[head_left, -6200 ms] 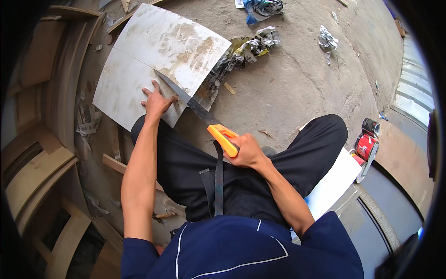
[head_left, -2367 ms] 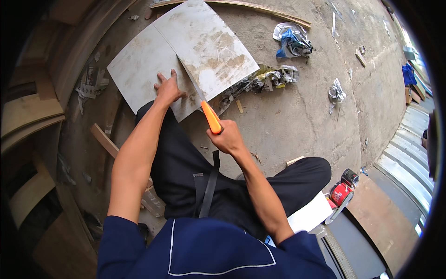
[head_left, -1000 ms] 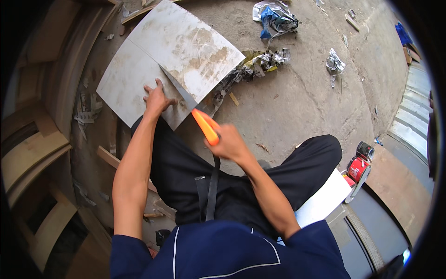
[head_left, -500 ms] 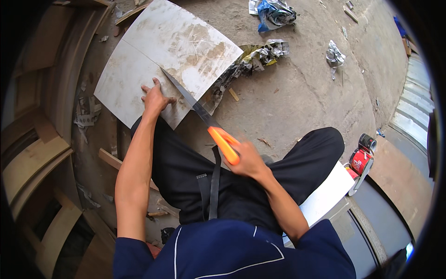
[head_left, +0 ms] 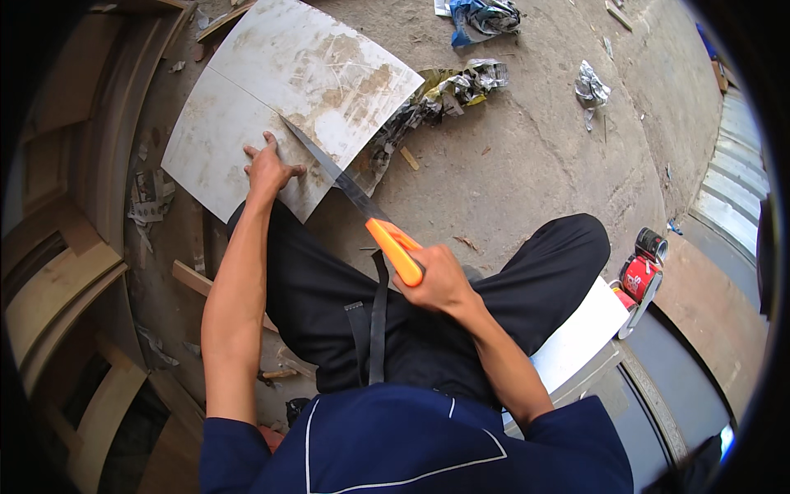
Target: The person uses a hand saw to cut a white ceramic tile placed on the floor. They repeatedly saw along a marked line, adjusting the tile's position as needed, and continue cutting until the tile is split into two pieces.
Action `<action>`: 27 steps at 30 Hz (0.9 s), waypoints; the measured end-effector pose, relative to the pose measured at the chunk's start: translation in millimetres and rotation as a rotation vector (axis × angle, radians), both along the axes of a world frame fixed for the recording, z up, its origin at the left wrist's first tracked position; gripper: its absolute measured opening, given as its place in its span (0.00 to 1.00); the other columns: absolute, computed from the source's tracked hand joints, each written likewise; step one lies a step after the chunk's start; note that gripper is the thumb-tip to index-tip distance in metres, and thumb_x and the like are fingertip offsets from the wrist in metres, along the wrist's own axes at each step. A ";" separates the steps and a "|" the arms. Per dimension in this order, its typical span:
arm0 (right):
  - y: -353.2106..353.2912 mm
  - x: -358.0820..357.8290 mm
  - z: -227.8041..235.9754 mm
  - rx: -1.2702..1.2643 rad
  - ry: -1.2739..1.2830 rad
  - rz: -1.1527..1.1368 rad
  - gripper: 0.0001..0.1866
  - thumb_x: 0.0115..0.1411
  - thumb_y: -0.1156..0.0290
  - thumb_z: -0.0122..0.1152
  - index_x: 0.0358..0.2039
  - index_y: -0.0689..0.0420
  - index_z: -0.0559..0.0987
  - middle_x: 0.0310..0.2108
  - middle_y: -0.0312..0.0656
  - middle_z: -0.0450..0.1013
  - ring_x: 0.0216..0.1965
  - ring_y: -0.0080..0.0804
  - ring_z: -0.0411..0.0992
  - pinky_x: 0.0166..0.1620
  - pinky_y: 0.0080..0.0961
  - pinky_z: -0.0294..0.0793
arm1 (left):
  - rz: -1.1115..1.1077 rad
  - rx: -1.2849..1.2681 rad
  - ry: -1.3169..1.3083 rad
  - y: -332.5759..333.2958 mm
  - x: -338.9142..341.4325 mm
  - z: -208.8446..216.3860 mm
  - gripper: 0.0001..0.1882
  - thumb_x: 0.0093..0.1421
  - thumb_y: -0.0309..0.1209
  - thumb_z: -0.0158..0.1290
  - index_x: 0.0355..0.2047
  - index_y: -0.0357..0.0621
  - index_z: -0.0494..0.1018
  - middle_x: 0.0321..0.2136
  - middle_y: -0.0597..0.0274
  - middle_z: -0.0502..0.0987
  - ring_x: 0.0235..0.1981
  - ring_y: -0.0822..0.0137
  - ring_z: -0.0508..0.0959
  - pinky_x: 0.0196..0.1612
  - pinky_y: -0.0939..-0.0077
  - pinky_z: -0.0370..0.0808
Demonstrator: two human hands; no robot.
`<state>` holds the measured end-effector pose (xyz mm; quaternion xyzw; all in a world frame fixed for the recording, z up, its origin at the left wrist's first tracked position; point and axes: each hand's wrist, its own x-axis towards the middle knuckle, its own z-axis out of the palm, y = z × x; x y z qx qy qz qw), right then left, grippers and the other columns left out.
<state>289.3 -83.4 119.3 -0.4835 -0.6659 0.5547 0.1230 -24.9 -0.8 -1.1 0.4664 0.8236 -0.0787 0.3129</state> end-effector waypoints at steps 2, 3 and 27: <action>15.0 -20.7 -19.9 0.107 -0.042 0.034 0.13 0.47 0.62 0.63 0.29 0.59 0.78 0.18 0.53 0.71 0.22 0.53 0.72 0.29 0.41 0.71 | -0.028 -0.018 -0.010 7.0 10.0 2.8 0.63 0.37 0.42 0.70 0.66 0.37 0.42 0.55 0.16 0.55 0.66 0.38 0.43 0.62 0.39 0.48; 31.2 -44.0 -29.5 0.132 -0.076 0.019 0.14 0.47 0.61 0.62 0.24 0.60 0.77 0.18 0.53 0.71 0.22 0.54 0.71 0.29 0.42 0.71 | -0.045 -0.030 -0.006 8.6 14.0 4.1 0.63 0.37 0.42 0.70 0.66 0.37 0.42 0.55 0.17 0.55 0.67 0.38 0.43 0.62 0.40 0.48; -1.2 0.5 -21.6 0.055 0.015 -0.001 0.12 0.46 0.63 0.64 0.24 0.59 0.77 0.21 0.52 0.72 0.24 0.52 0.71 0.31 0.40 0.71 | -0.012 -0.017 -0.013 4.3 0.1 -3.1 0.64 0.36 0.43 0.71 0.66 0.38 0.41 0.57 0.12 0.46 0.66 0.37 0.45 0.62 0.41 0.49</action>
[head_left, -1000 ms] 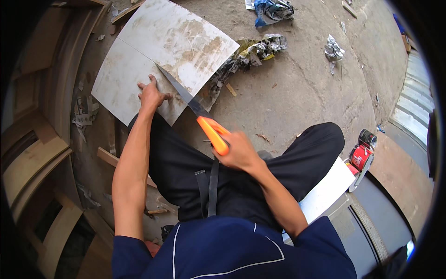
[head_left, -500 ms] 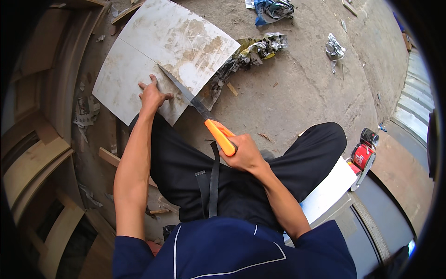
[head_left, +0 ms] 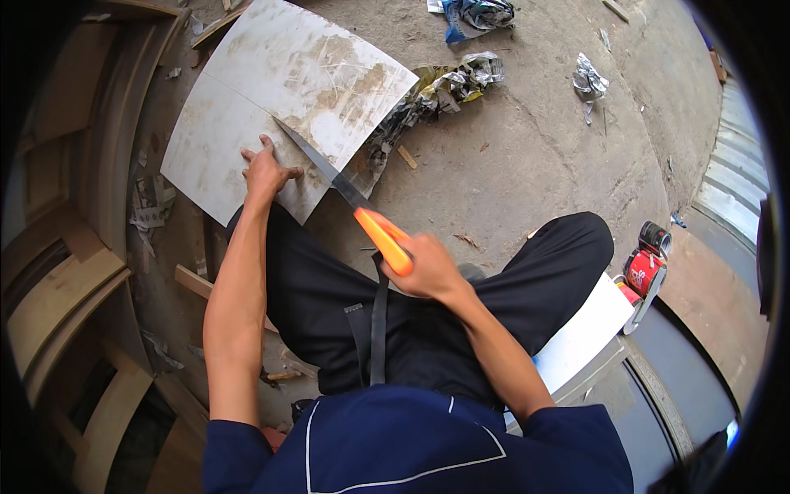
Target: The person uses a hand saw to cut a white ceramic tile placed on the floor. They repeatedly saw along a marked line, adjusting the tile's position as needed, and continue cutting until the tile is split into two pieces.
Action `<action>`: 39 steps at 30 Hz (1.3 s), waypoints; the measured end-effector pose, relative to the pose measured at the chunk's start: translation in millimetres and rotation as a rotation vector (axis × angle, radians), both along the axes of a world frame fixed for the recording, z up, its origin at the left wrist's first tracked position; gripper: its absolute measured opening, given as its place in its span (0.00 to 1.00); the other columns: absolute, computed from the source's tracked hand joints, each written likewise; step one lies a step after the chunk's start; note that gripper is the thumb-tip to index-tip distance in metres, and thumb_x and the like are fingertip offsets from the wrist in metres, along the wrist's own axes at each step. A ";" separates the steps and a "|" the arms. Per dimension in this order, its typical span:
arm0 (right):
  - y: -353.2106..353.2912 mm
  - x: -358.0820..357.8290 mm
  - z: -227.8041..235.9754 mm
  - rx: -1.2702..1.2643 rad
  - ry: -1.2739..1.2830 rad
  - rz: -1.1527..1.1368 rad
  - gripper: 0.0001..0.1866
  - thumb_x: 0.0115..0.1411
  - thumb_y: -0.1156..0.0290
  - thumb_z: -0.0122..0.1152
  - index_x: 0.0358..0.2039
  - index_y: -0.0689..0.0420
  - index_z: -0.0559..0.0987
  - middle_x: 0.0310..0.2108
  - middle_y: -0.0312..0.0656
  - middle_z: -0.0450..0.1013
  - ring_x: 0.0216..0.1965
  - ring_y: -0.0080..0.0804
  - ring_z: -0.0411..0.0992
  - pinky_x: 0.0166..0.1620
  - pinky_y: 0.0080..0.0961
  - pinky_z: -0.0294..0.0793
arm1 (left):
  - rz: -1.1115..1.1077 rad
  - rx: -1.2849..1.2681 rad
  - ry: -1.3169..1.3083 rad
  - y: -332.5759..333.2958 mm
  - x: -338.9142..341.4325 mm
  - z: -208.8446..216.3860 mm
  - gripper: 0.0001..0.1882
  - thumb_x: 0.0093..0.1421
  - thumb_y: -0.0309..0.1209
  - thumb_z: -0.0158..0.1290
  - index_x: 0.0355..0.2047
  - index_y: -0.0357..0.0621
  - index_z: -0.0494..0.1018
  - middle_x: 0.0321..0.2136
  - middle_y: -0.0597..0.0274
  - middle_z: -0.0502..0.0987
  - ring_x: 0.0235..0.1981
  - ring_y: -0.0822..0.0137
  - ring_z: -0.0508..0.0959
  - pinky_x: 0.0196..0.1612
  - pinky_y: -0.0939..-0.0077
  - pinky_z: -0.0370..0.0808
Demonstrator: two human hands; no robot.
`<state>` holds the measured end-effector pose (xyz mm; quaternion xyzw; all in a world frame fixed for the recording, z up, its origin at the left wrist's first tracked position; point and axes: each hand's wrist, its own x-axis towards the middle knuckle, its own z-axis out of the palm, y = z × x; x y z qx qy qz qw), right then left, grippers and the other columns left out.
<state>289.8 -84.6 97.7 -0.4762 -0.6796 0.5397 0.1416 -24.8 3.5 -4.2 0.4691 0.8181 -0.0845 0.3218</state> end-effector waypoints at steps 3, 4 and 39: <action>31.4 -47.0 -36.1 0.031 -0.062 0.023 0.14 0.46 0.60 0.63 0.22 0.59 0.77 0.20 0.52 0.72 0.24 0.53 0.72 0.31 0.42 0.72 | 0.003 -0.044 -0.001 2.7 13.5 -1.3 0.65 0.36 0.43 0.71 0.66 0.39 0.40 0.57 0.13 0.45 0.66 0.37 0.46 0.63 0.42 0.49; 34.0 -50.3 -37.4 0.005 -0.046 0.016 0.15 0.46 0.59 0.61 0.19 0.59 0.77 0.19 0.52 0.73 0.24 0.53 0.73 0.32 0.42 0.74 | 0.019 -0.065 0.009 4.9 15.1 -0.5 0.65 0.36 0.43 0.71 0.66 0.40 0.40 0.57 0.13 0.46 0.66 0.37 0.46 0.63 0.43 0.49; 5.3 21.0 16.1 -0.114 0.002 0.045 0.12 0.46 0.61 0.64 0.26 0.56 0.79 0.21 0.50 0.74 0.25 0.52 0.73 0.30 0.40 0.73 | 0.088 -0.037 -0.035 0.6 5.5 12.6 0.62 0.37 0.43 0.71 0.67 0.44 0.44 0.60 0.20 0.48 0.67 0.42 0.42 0.62 0.45 0.51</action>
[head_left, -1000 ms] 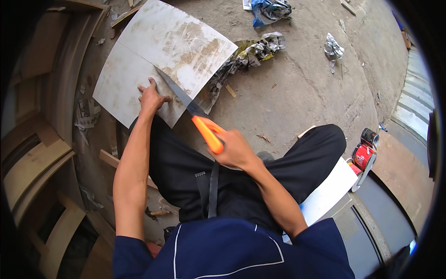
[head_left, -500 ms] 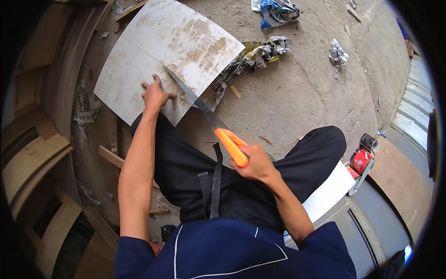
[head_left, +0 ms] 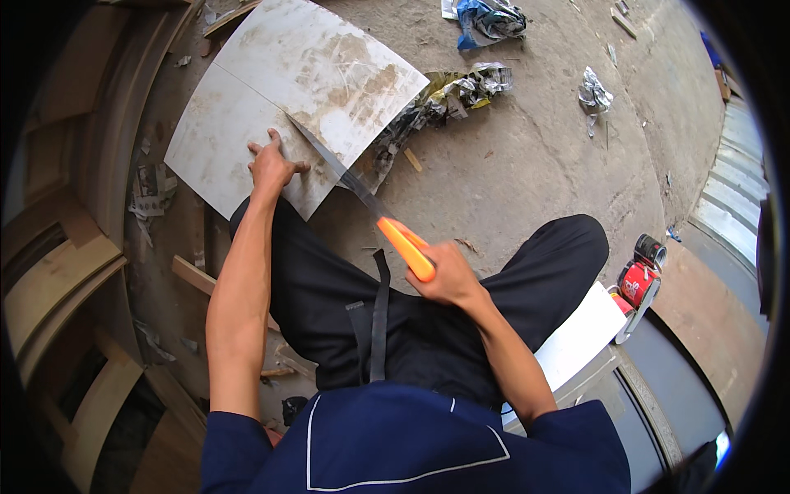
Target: The person uses a hand saw to cut a white ceramic tile placed on the floor. They repeatedly saw along a marked line, adjusting the tile's position as needed, and continue cutting until the tile is split into two pieces.
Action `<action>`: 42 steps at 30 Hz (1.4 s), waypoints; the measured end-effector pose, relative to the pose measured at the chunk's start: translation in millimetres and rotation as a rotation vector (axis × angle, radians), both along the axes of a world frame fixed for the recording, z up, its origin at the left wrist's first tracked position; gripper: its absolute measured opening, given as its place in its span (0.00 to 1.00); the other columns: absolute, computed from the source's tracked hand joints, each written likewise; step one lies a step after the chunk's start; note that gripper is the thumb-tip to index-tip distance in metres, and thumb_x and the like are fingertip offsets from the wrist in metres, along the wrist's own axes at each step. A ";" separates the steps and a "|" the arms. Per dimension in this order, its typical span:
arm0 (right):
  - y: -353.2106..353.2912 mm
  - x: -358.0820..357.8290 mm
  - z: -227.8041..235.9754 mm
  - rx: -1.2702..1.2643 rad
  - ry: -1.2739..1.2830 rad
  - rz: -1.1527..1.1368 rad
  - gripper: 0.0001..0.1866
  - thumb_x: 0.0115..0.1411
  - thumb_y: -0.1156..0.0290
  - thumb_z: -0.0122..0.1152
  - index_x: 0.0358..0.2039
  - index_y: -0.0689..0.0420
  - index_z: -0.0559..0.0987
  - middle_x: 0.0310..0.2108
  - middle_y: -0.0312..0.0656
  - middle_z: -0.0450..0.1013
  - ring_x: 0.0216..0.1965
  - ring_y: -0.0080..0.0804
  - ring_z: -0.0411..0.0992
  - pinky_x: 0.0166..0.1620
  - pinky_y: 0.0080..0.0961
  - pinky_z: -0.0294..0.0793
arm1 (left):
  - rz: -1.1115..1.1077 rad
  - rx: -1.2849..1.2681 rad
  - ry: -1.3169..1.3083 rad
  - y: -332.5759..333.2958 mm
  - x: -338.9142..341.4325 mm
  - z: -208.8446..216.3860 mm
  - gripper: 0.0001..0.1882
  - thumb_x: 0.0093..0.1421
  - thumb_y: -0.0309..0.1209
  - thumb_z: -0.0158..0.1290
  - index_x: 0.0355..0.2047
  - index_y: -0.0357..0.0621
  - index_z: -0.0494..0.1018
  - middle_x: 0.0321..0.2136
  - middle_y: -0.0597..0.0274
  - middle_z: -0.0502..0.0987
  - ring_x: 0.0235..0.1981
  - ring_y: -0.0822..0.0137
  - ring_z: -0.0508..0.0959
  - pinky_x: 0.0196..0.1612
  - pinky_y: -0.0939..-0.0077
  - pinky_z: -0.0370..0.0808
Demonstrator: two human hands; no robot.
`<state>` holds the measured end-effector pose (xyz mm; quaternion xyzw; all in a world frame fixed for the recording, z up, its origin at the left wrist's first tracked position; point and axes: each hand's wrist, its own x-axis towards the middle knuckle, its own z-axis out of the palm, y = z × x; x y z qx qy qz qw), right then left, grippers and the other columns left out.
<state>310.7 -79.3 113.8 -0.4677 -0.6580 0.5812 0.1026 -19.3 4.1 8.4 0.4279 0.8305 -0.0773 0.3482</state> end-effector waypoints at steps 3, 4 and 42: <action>32.1 -53.4 -43.9 0.119 -0.092 0.038 0.13 0.46 0.60 0.63 0.26 0.56 0.80 0.21 0.52 0.74 0.25 0.53 0.73 0.31 0.42 0.73 | -0.031 0.037 0.027 5.4 9.9 -8.8 0.62 0.37 0.43 0.70 0.67 0.45 0.44 0.60 0.21 0.47 0.67 0.41 0.43 0.62 0.46 0.51; 42.4 -64.6 -51.5 0.108 -0.109 0.023 0.13 0.46 0.60 0.63 0.26 0.56 0.80 0.21 0.52 0.73 0.25 0.53 0.73 0.31 0.43 0.73 | -0.043 0.018 0.022 9.1 14.4 -8.4 0.62 0.37 0.43 0.70 0.67 0.46 0.44 0.60 0.20 0.46 0.67 0.41 0.44 0.63 0.47 0.51; 51.4 -41.7 -65.6 0.300 -0.108 0.097 0.13 0.46 0.61 0.64 0.28 0.57 0.79 0.21 0.51 0.74 0.26 0.53 0.72 0.33 0.42 0.73 | -0.005 0.015 0.033 5.4 13.1 -8.5 0.62 0.36 0.43 0.71 0.67 0.45 0.44 0.59 0.19 0.48 0.67 0.41 0.43 0.63 0.45 0.49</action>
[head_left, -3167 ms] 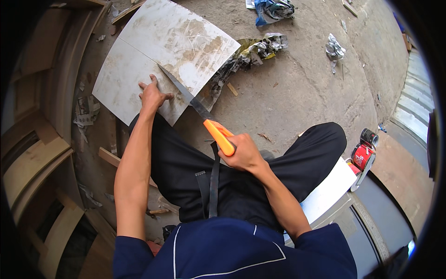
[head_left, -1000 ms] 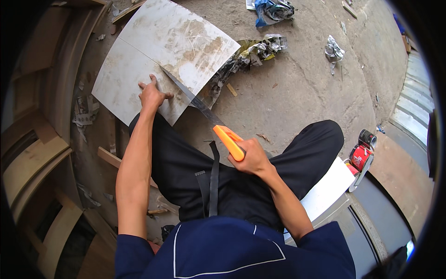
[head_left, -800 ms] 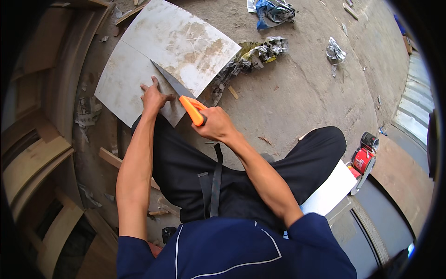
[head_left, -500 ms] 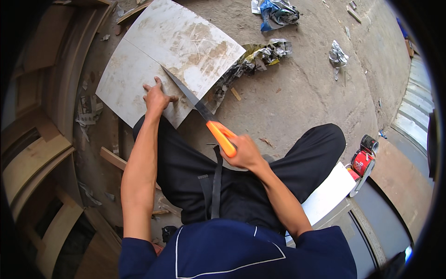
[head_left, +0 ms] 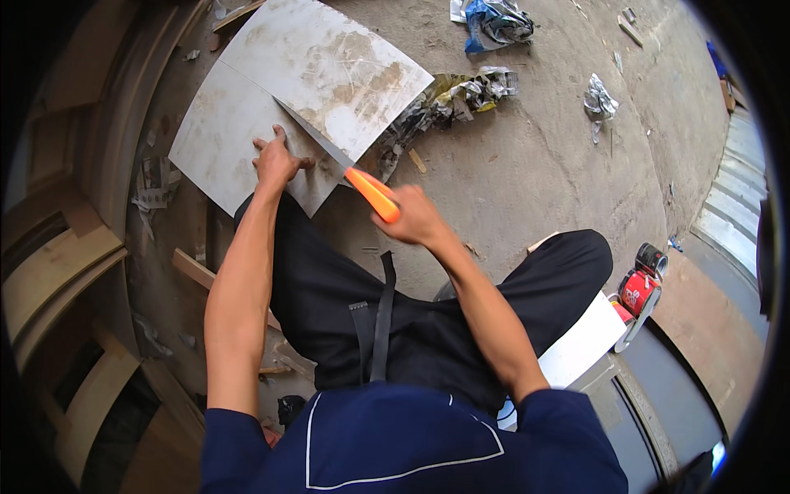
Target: The person uses a hand saw to cut a white ceramic tile placed on the floor. They repeatedly saw along a marked line, adjusting the tile's position as needed, and continue cutting until the tile is split into two pieces.
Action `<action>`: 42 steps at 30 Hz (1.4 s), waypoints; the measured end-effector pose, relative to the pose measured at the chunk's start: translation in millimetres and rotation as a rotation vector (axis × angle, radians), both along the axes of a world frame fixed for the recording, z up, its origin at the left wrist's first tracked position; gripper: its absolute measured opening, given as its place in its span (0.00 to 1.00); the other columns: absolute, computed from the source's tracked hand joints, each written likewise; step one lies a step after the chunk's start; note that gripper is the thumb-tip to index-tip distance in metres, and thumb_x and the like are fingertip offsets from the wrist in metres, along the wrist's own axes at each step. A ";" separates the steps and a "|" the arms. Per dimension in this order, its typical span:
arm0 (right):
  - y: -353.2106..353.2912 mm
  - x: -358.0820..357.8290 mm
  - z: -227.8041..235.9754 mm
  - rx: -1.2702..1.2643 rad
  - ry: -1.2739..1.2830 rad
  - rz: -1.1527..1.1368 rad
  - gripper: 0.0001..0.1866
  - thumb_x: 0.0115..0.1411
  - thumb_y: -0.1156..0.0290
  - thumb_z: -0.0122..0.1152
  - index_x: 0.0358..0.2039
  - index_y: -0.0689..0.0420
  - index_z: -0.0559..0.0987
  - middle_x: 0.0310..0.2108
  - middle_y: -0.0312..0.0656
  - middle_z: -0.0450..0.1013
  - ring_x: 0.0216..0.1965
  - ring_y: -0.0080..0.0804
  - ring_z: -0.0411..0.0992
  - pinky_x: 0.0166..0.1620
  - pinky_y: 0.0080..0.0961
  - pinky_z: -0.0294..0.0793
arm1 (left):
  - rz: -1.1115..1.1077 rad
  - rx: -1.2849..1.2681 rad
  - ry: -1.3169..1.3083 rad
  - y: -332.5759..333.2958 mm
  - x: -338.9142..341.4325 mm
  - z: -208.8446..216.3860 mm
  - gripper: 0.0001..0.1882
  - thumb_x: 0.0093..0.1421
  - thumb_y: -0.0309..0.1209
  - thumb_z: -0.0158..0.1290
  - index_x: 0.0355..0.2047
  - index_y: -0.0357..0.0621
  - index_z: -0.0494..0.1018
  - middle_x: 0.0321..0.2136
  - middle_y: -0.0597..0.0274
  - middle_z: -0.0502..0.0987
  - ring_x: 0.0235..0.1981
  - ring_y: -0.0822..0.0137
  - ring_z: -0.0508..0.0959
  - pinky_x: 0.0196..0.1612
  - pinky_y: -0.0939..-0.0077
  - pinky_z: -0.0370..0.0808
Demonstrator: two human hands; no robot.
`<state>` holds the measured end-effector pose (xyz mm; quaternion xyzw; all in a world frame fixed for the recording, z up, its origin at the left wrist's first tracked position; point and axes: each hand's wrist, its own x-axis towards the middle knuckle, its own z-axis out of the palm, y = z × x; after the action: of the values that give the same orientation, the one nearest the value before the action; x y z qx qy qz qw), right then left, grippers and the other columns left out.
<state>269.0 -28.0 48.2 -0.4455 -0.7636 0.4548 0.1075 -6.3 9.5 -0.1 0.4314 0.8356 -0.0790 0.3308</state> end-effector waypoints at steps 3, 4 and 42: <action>12.4 -11.7 -0.8 -0.136 0.089 -0.018 0.13 0.47 0.62 0.63 0.25 0.59 0.78 0.20 0.53 0.72 0.26 0.54 0.72 0.32 0.42 0.73 | -0.010 -0.010 -0.024 9.5 -2.9 4.2 0.63 0.36 0.43 0.71 0.67 0.45 0.44 0.59 0.19 0.48 0.67 0.41 0.44 0.63 0.44 0.50; 9.0 -11.6 3.4 -0.100 0.121 -0.063 0.12 0.46 0.63 0.63 0.27 0.58 0.78 0.20 0.53 0.72 0.25 0.54 0.72 0.31 0.41 0.72 | -0.013 -0.025 -0.028 8.9 -5.4 5.3 0.63 0.36 0.43 0.71 0.67 0.45 0.44 0.59 0.19 0.48 0.67 0.41 0.44 0.63 0.44 0.50; -23.4 -27.4 2.0 -0.071 0.042 -0.097 0.13 0.47 0.59 0.63 0.24 0.57 0.79 0.20 0.51 0.73 0.25 0.53 0.72 0.32 0.41 0.73 | -0.056 0.033 0.045 1.9 4.1 -4.6 0.62 0.36 0.44 0.70 0.67 0.45 0.45 0.58 0.17 0.48 0.65 0.40 0.49 0.61 0.49 0.54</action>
<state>241.6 -51.4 50.2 -0.4758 -0.7222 0.4851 0.1295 -2.2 11.4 -4.7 0.4582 0.8315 -0.0843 0.3026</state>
